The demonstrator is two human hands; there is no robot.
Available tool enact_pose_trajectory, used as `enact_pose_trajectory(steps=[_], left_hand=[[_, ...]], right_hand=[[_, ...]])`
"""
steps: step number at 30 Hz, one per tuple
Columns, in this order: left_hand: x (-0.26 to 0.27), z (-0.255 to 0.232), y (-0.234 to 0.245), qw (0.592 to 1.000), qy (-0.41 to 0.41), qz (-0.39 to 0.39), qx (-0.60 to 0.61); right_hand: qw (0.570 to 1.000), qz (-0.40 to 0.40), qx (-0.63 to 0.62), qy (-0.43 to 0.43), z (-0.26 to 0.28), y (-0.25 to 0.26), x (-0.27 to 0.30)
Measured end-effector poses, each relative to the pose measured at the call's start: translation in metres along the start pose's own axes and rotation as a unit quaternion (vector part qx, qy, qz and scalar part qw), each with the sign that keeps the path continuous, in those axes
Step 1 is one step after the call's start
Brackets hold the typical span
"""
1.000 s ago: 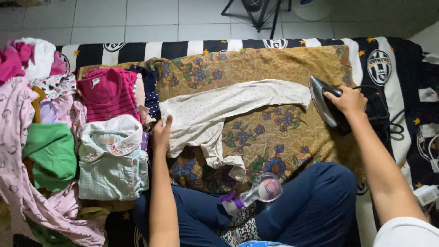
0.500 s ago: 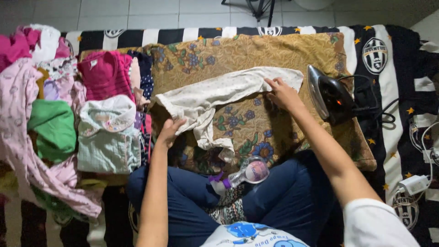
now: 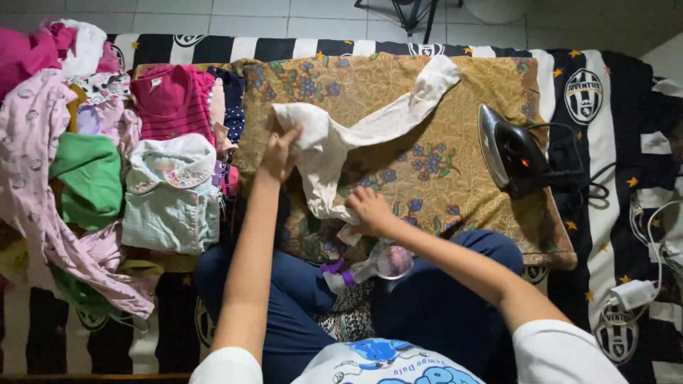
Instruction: A person irons a small white garment on a padded surface and then folds it.
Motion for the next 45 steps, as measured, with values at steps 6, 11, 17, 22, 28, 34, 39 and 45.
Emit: enact_pose_trajectory(steps=[6,11,17,22,28,34,39,45], left_hand=[[-0.136,0.027,0.132,0.992,-0.05,-0.119,-0.01],[-0.162,0.024,0.189,0.981,-0.089,-0.147,-0.085],[-0.161,0.111,0.239,0.985,-0.012,-0.12,-0.125],[-0.147,0.163,0.272,0.971,-0.042,-0.087,-0.217],[-0.115,0.163,0.279,0.936,-0.123,-0.14,-0.3],[-0.099,0.151,0.265,0.939,-0.134,-0.157,-0.276],[-0.079,0.142,0.256,0.933,-0.169,-0.159,-0.275],[-0.09,0.156,0.284,0.925,-0.167,-0.17,-0.297]], right_hand=[[0.948,-0.105,-0.281,-0.109,-0.111,-0.01,0.04],[0.887,-0.187,-0.405,-0.122,-0.219,0.056,0.111],[0.704,-0.248,-0.594,-0.301,-0.274,0.041,0.163],[0.621,-0.243,-0.63,-0.398,-0.298,-0.009,0.169],[0.826,-0.226,-0.41,-0.312,-0.26,0.039,0.159],[0.867,-0.243,-0.255,-0.353,-0.294,0.02,0.158],[0.897,-0.239,-0.214,-0.305,-0.282,0.03,0.143],[0.873,-0.316,-0.237,-0.286,-0.309,0.035,0.151]])
Point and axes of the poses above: each hand's wrist, its own x-axis away from the middle knuckle, its own y-axis out of the back of the hand, z = x × y, the point moved 10 cm from there along -x, towards the middle knuckle, and after that the axes turned 3 degrees about y, right-handed, at the moved point
